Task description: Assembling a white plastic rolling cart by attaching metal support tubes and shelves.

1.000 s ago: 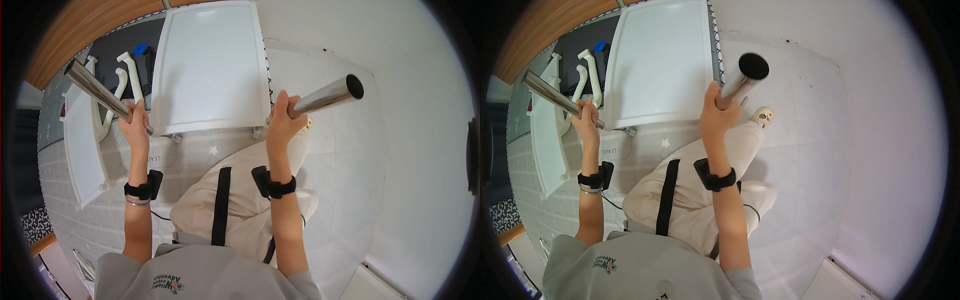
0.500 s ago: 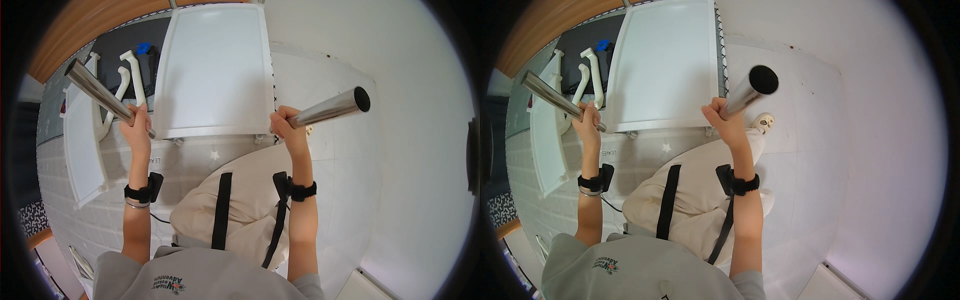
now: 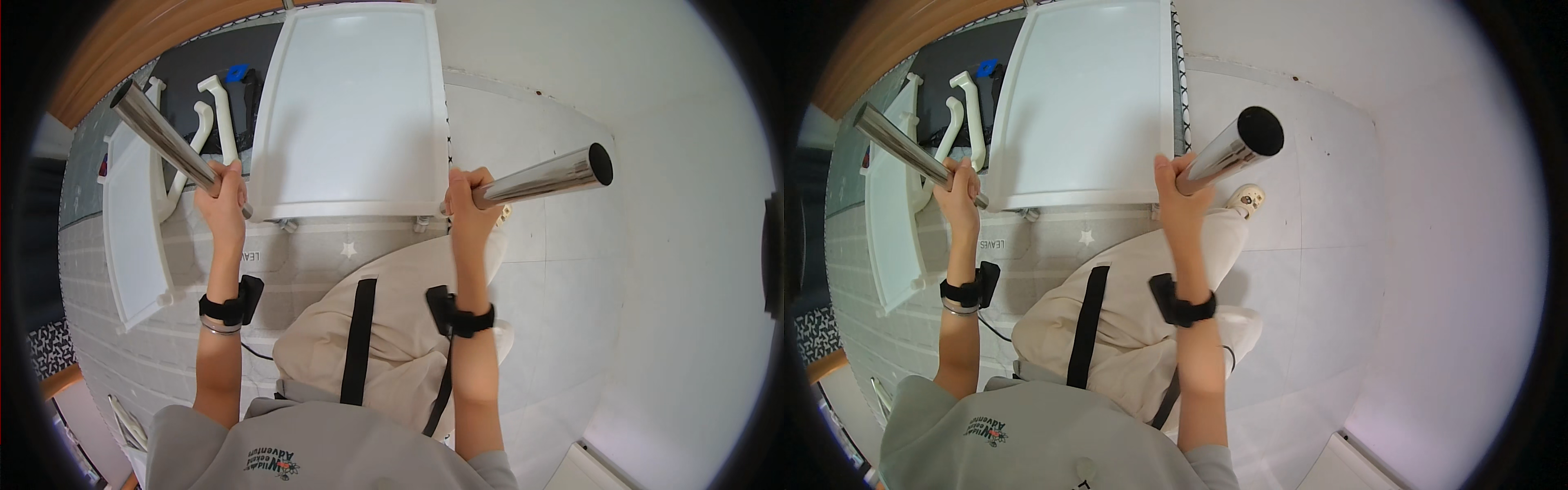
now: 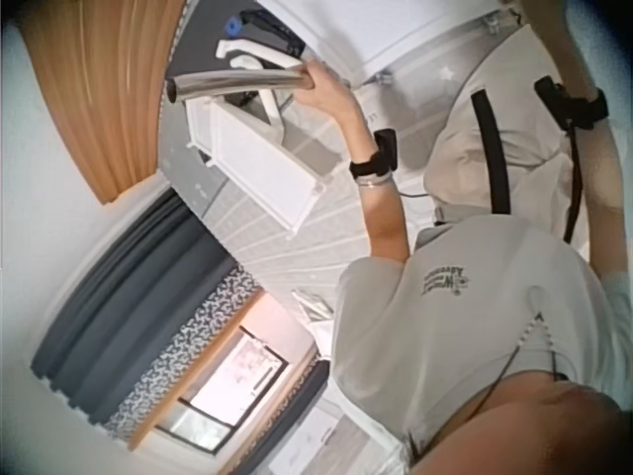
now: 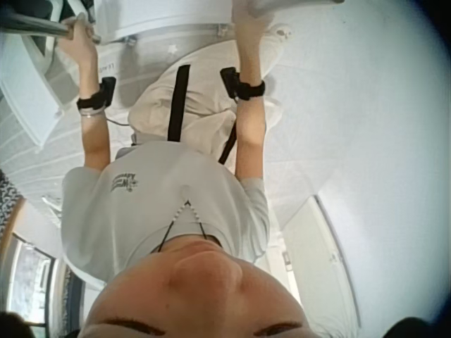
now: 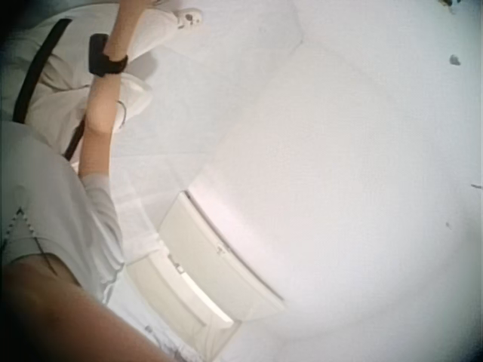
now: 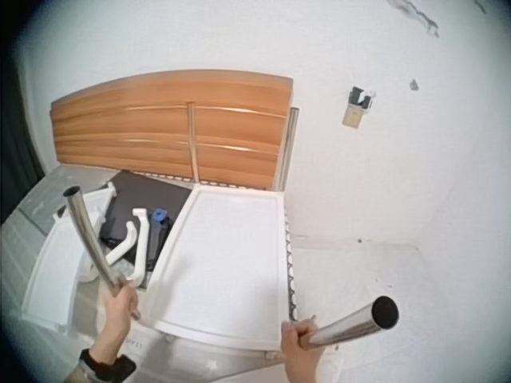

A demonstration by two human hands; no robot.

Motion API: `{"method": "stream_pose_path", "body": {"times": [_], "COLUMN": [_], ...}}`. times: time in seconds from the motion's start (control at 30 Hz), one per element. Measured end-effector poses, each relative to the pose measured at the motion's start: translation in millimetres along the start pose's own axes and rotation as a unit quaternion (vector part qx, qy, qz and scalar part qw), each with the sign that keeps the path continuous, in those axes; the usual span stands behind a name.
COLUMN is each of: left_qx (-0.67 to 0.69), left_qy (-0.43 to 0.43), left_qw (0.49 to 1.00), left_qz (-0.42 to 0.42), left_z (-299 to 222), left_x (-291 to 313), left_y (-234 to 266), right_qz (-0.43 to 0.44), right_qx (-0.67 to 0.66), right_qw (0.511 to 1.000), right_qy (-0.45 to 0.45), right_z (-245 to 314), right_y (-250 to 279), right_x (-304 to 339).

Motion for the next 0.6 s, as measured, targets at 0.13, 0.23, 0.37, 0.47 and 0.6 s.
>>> {"method": "stream_pose_path", "body": {"times": [0.13,0.23,0.37,0.47,0.6], "left_qx": [-0.006,0.003,0.014,0.008,0.002], "left_qy": [0.001,-0.007,-0.002,0.004,0.007], "left_qw": [1.0,1.0,1.0,1.0,1.0], "left_qz": [0.009,0.012,0.008,-0.002,-0.006], "left_z": [1.5,4.5,7.7,-2.1,-4.9], "left_x": [-0.8,-2.9,-2.9,0.7,-0.4], "left_y": [3.4,7.3,9.2,-2.2,1.7], "right_qz": [0.293,0.378,0.221,0.15,-0.008], "right_qx": [0.015,0.019,-0.032,-0.049,-0.004], "right_qw": [0.956,0.926,0.972,0.987,1.0], "right_qy": [0.023,-0.018,-0.067,-0.004,0.023], "right_z": [29.0,39.7,20.9,27.5,33.2], "right_y": [12.5,11.6,10.1,4.0,-19.7], "right_x": [-26.0,-30.9,-11.0,-3.4,8.1]}}
Point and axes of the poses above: each hand's wrist, its own x-axis away from the middle knuckle, its own y-axis out of the back of the hand, z = x × y, the point moved 1 cm from there along -x, towards the middle knuckle, and after that the axes turned 4 degrees about y, right-handed, at the moved point
